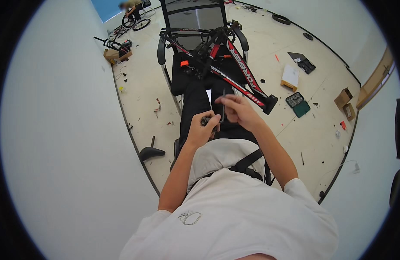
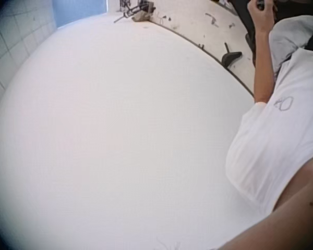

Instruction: The person inserts a black cable into a small black cylindrical component and repeatedly twists and adjusts it with both hands. The person continues to manipulate the cable and component, occasionally rotating the assembly, while a bicycle frame rests on a chair in the background.

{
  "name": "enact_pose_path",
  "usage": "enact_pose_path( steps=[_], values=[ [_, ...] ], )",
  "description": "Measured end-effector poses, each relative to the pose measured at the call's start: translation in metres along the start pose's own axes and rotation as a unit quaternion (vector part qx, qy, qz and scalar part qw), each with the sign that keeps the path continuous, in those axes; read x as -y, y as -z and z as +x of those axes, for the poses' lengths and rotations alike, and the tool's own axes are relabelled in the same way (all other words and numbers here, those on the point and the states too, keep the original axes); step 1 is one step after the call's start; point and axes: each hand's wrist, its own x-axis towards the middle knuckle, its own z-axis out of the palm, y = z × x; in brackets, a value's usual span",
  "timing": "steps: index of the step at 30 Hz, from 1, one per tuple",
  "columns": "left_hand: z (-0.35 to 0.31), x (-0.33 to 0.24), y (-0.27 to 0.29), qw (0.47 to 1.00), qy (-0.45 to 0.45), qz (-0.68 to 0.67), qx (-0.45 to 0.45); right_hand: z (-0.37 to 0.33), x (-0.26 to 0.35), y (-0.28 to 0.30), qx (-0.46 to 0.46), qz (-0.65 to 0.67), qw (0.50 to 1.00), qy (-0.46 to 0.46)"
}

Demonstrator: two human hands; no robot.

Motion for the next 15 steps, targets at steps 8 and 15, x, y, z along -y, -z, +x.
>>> enact_pose_path(
  steps=[8, 15],
  values=[
    [0.005, 0.004, 0.003, 0.966, 0.08, -0.151, -0.194, -0.054, 0.031, -0.059, 0.17, -0.399, 0.896, 0.092],
    [0.001, -0.022, 0.022, 0.977, 0.088, -0.149, -0.128, -0.028, -0.019, -0.034, 0.168, -0.481, 0.855, 0.098]
  ],
)
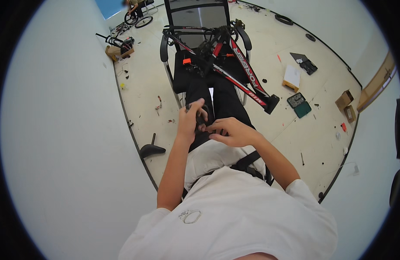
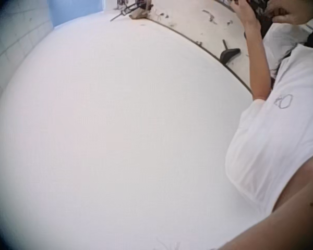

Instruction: The person inserts a black cable into a small black cylindrical component and repeatedly twists and adjusts it with both hands. The person continues to manipulate the cable and component, occasionally rotating the assembly, while a bicycle frame rests on a chair in the background.

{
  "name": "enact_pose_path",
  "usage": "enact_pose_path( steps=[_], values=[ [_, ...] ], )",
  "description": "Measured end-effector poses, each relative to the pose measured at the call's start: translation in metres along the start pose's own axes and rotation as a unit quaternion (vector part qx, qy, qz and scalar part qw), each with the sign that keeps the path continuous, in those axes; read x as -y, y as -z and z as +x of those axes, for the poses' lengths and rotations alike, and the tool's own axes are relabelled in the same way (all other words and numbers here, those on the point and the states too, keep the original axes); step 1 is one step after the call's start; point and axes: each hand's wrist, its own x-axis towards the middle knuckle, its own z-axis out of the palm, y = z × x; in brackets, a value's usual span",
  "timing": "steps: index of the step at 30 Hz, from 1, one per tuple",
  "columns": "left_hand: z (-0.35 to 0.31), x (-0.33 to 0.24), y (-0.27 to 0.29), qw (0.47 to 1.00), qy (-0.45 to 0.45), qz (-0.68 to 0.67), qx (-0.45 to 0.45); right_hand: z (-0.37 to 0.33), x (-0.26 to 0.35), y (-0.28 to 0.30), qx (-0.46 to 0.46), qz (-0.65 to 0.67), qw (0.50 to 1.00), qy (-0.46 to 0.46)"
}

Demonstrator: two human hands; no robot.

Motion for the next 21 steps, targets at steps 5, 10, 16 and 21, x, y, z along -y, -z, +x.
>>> enact_pose_path(
  steps=[5, 10, 16, 21],
  values=[
    [-0.003, 0.011, -0.012, 0.994, 0.012, 0.056, 0.092, -0.003, -0.038, 0.012, -0.136, -0.162, 0.976, 0.043],
    [0.0, 0.025, -0.016, 0.986, 0.033, 0.12, 0.11, -0.005, -0.032, 0.027, -0.226, -0.18, 0.957, 0.017],
    [0.006, 0.029, -0.007, 0.984, -0.011, 0.178, -0.007, -0.001, 0.029, 0.023, -0.297, -0.127, 0.939, 0.116],
    [0.011, 0.032, -0.003, 0.995, -0.043, 0.025, -0.085, -0.008, 0.039, 0.003, -0.144, -0.13, 0.969, 0.155]
  ],
)
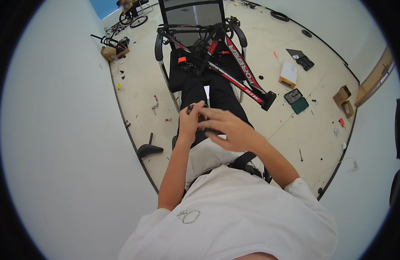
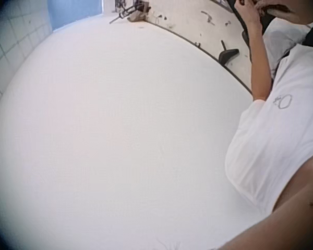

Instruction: The person inserts a black cable into a small black cylindrical component and repeatedly twists and adjusts it with both hands. The person continues to manipulate the cable and component, occasionally rotating the assembly, while a bicycle frame rests on a chair in the background.

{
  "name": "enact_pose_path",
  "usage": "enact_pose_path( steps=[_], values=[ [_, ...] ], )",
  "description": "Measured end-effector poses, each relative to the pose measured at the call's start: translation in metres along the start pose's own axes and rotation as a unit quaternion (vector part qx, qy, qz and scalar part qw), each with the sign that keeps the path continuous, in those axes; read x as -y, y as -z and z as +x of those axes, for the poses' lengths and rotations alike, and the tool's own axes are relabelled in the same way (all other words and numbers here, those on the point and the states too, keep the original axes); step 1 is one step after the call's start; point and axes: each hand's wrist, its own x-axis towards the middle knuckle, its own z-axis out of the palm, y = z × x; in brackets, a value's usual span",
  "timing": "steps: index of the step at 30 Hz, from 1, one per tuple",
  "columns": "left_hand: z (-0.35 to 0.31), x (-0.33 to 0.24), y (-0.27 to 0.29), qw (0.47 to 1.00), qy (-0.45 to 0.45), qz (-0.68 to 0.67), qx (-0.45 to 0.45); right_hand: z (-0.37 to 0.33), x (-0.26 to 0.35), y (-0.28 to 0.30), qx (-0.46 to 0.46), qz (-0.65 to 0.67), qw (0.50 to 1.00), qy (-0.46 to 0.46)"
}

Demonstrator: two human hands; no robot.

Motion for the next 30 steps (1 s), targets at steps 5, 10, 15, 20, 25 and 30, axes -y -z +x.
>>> enact_pose_path(
  steps=[5, 10, 15, 20, 25, 30],
  values=[
    [-0.002, -0.02, 0.007, 0.994, 0.063, -0.083, 0.044, -0.001, 0.0, -0.012, 0.015, -0.029, 0.999, 0.04],
    [0.006, -0.003, 0.002, 0.999, 0.009, -0.01, 0.044, 0.003, 0.002, -0.007, -0.02, -0.027, 0.998, 0.045],
    [-0.008, -0.004, 0.003, 0.955, 0.009, 0.207, 0.212, 0.0, -0.006, 0.032, -0.118, 0.212, 0.96, -0.138],
    [-0.028, -0.039, -0.004, 0.949, 0.001, 0.134, 0.285, -0.009, -0.053, 0.031, -0.183, 0.274, 0.916, -0.23],
    [-0.025, -0.05, -0.003, 0.985, -0.005, -0.103, 0.135, -0.014, -0.054, -0.028, -0.079, 0.16, 0.973, -0.144],
    [-0.008, -0.03, 0.004, 1.0, -0.017, -0.011, -0.001, 0.004, 0.029, -0.017, 0.169, 0.351, 0.911, -0.136]
  ],
)
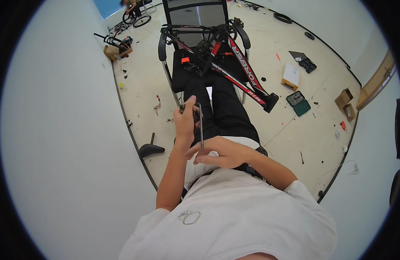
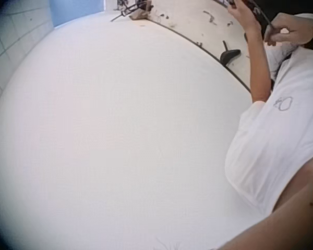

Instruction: The person inserts a black cable into a small black cylindrical component and repeatedly twists and adjusts it with both hands. The person continues to manipulate the cable and component, occasionally rotating the assembly, while a bicycle frame rests on a chair in the background.

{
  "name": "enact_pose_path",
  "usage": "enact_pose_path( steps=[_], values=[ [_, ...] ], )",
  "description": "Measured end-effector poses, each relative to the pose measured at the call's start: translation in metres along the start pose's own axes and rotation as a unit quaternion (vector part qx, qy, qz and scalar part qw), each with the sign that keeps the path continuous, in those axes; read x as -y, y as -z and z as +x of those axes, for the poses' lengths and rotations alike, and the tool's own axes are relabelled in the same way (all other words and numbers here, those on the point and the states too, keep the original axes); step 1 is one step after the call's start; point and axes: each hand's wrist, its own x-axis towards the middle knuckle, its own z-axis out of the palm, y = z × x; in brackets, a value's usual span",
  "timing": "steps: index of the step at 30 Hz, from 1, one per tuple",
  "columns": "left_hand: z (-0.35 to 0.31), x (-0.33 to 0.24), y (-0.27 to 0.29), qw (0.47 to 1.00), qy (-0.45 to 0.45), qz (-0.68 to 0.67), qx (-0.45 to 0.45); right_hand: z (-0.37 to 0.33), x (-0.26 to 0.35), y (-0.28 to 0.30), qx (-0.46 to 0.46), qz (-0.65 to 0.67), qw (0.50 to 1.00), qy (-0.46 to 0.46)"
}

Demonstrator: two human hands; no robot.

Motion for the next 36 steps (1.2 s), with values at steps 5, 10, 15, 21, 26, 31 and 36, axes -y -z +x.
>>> enact_pose_path(
  steps=[5, 10, 15, 21, 26, 31, 36],
  values=[
    [-0.01, 0.026, -0.011, 0.976, -0.098, 0.148, 0.125, -0.012, 0.011, 0.043, -0.182, 0.005, 0.978, 0.106],
    [-0.021, 0.007, -0.023, 0.986, 0.038, 0.042, 0.156, -0.019, -0.031, 0.085, -0.265, -0.257, 0.924, 0.098],
    [-0.01, -0.008, -0.005, 0.994, 0.032, -0.096, 0.029, 0.005, -0.061, 0.023, -0.165, -0.159, 0.973, -0.031],
    [0.0, 0.01, 0.005, 0.972, -0.169, 0.156, -0.038, 0.005, -0.005, -0.007, -0.074, 0.031, 0.995, 0.062],
    [-0.011, 0.023, -0.016, 0.973, -0.139, 0.175, 0.058, -0.015, -0.009, 0.047, -0.134, -0.005, 0.982, 0.135],
    [-0.022, 0.013, -0.023, 0.975, -0.028, 0.182, 0.123, -0.012, -0.001, 0.056, -0.234, -0.092, 0.966, 0.067],
    [-0.01, 0.012, -0.009, 0.983, 0.114, 0.084, 0.12, 0.007, 0.005, 0.048, -0.267, -0.474, 0.808, 0.227]
  ],
)
